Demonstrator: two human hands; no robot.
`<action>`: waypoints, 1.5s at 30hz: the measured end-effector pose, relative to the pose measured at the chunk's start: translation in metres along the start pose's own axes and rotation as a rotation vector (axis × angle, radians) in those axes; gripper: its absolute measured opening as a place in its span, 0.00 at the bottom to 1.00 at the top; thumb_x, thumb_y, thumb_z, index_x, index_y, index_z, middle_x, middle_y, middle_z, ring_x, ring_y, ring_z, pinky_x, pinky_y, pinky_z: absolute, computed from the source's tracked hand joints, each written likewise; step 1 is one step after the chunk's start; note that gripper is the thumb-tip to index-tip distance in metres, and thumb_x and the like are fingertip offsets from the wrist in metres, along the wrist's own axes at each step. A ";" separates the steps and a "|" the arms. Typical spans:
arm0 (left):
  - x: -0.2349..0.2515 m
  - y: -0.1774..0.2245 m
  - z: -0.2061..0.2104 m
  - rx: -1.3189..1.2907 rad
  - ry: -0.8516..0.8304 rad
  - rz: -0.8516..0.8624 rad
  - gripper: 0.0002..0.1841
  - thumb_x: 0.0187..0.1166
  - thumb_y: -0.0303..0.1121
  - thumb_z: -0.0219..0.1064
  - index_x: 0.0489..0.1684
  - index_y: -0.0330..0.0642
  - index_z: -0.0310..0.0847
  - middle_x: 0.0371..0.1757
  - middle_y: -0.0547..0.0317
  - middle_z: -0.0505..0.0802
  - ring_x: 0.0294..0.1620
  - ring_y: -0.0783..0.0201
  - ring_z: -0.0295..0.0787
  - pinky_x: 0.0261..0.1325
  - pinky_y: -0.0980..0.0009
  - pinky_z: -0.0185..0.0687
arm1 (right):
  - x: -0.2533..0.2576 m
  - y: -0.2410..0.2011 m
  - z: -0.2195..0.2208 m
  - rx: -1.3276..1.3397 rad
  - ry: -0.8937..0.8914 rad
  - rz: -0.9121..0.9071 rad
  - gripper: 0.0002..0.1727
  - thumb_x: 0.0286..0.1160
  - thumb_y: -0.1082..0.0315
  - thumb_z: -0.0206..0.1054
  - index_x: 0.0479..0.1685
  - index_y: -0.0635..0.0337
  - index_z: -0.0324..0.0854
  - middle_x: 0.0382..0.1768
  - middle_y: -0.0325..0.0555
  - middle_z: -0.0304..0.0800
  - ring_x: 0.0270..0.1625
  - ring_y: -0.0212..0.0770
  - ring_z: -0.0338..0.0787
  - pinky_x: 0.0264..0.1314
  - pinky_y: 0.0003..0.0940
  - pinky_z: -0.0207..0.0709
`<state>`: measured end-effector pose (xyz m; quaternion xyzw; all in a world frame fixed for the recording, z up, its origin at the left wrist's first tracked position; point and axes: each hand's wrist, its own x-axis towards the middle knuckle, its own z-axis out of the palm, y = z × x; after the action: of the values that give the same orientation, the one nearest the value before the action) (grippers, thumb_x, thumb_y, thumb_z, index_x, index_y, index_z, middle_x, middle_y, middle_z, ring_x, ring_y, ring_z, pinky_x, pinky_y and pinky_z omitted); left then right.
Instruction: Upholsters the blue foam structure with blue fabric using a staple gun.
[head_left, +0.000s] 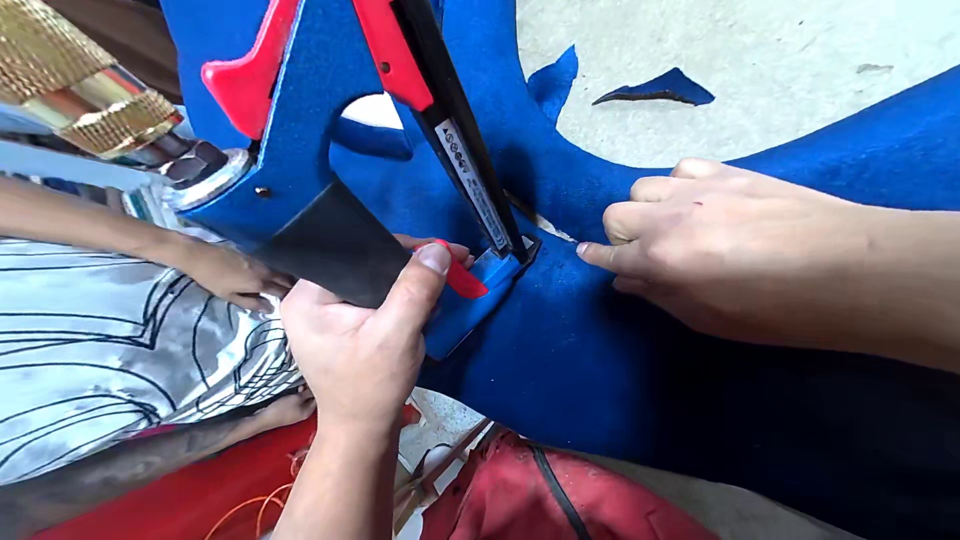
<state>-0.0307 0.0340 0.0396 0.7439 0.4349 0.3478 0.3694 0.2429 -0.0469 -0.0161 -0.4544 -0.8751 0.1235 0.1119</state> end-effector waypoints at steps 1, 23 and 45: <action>0.000 -0.001 0.000 -0.003 0.002 -0.006 0.08 0.77 0.30 0.70 0.48 0.39 0.81 0.41 0.54 0.98 0.39 0.55 0.98 0.44 0.59 0.98 | 0.000 0.000 0.000 -0.005 0.002 -0.004 0.22 0.87 0.58 0.50 0.64 0.49 0.89 0.37 0.41 0.83 0.42 0.46 0.82 0.40 0.44 0.69; 0.042 0.031 0.016 -0.849 -0.372 -0.548 0.14 0.75 0.44 0.71 0.39 0.42 0.87 0.31 0.42 0.95 0.34 0.52 0.98 0.42 0.56 0.96 | -0.026 0.040 -0.107 0.412 0.592 0.206 0.53 0.65 0.24 0.66 0.85 0.53 0.70 0.76 0.40 0.80 0.70 0.33 0.84 0.64 0.36 0.86; 0.061 0.052 -0.048 -0.009 -1.209 -0.455 0.14 0.67 0.45 0.77 0.33 0.42 0.91 0.30 0.51 0.97 0.29 0.60 0.97 0.33 0.63 0.95 | -0.021 0.001 -0.075 0.213 0.312 -0.207 0.23 0.76 0.46 0.69 0.60 0.50 0.89 0.51 0.38 0.93 0.60 0.38 0.90 0.66 0.37 0.83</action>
<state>-0.0282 0.0828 0.1192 0.6962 0.2956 -0.2178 0.6168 0.2785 -0.0548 0.0527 -0.3611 -0.8712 0.1314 0.3057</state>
